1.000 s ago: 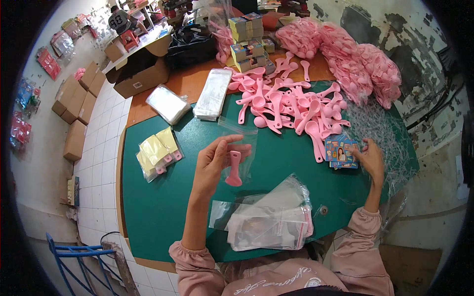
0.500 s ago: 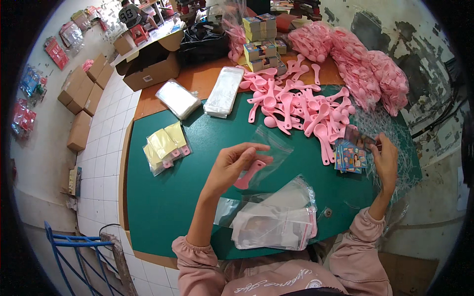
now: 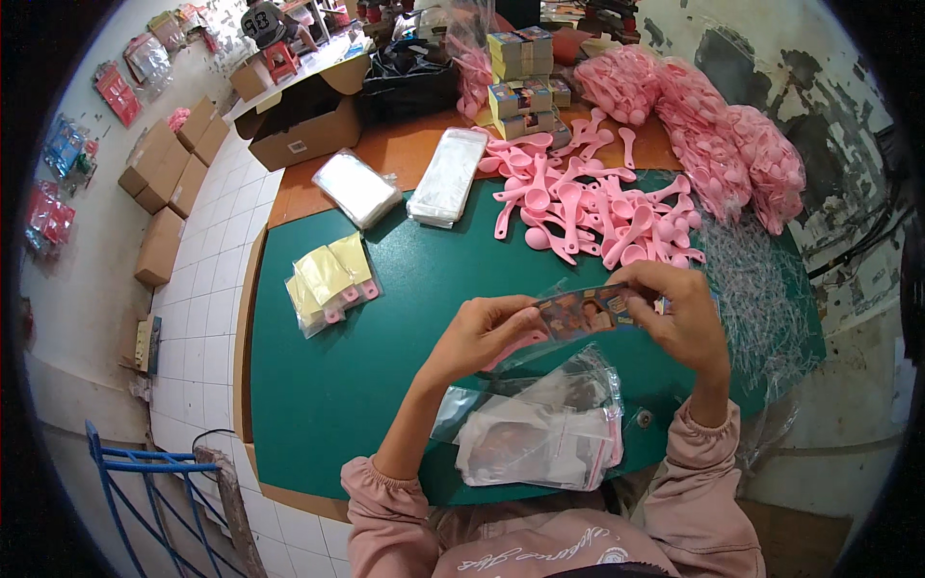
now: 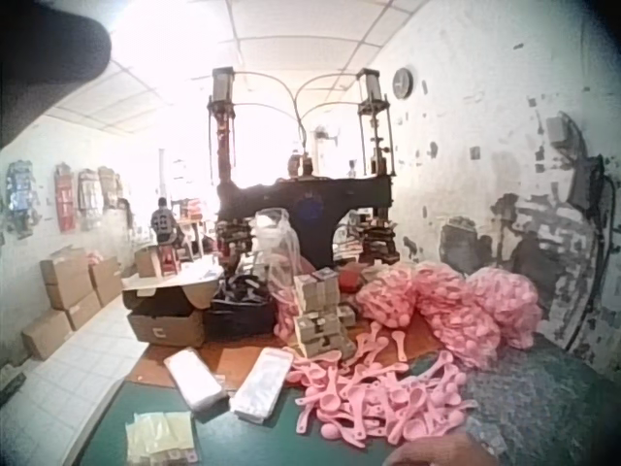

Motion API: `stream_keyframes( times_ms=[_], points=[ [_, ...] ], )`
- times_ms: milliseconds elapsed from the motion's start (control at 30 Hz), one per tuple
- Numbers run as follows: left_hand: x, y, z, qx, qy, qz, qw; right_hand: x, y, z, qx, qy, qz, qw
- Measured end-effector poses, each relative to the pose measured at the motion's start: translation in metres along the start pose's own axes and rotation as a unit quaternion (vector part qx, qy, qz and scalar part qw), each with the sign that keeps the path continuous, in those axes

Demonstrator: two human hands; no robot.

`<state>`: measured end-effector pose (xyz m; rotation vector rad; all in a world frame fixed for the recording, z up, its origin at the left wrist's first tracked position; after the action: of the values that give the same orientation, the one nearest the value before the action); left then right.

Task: The person repeatedly picks up a pink plastic spoon, places it into a clear plastic bag, adds a small card, and seals the bag. The person stacks the completed packages on the table. The process is repeated continuously throughout the clip.

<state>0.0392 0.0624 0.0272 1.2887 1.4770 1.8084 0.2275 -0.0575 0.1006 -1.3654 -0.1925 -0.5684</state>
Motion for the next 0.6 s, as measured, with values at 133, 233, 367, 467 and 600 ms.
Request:
stream_keyframes(
  times_ms=[133,233,367,467,600],
  points=[
    [-0.005,0.008,-0.001,0.052,-0.022,-0.063,0.996,-0.018,0.012,0.009,0.044,-0.113,0.008,0.993],
    [-0.006,0.0,-0.005,-0.042,-0.012,0.012,0.999,-0.038,0.028,0.021,0.035,-0.212,0.049,0.975],
    [-0.008,0.004,-0.003,0.013,0.028,0.113,0.993,-0.049,0.059,0.028,0.122,-0.232,0.092,0.961],
    [0.0,-0.002,-0.009,0.062,-0.023,0.078,0.995,-0.054,0.063,0.027,-0.054,-0.247,0.136,0.958],
    [0.027,0.004,-0.021,0.077,-0.102,0.202,0.971,-0.055,0.068,0.025,-0.08,-0.17,0.192,0.963]
  ],
)
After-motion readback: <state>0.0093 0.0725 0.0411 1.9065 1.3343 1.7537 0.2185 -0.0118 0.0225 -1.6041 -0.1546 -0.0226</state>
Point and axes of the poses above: each hand's wrist, its own z-axis towards the middle knuckle, its own x-axis out of the back of the hand, y = z × x, the point moved 1 cm from there along z, towards the middle knuckle, and after that the axes turned 12 degrees about z, right-handed, at the moved point
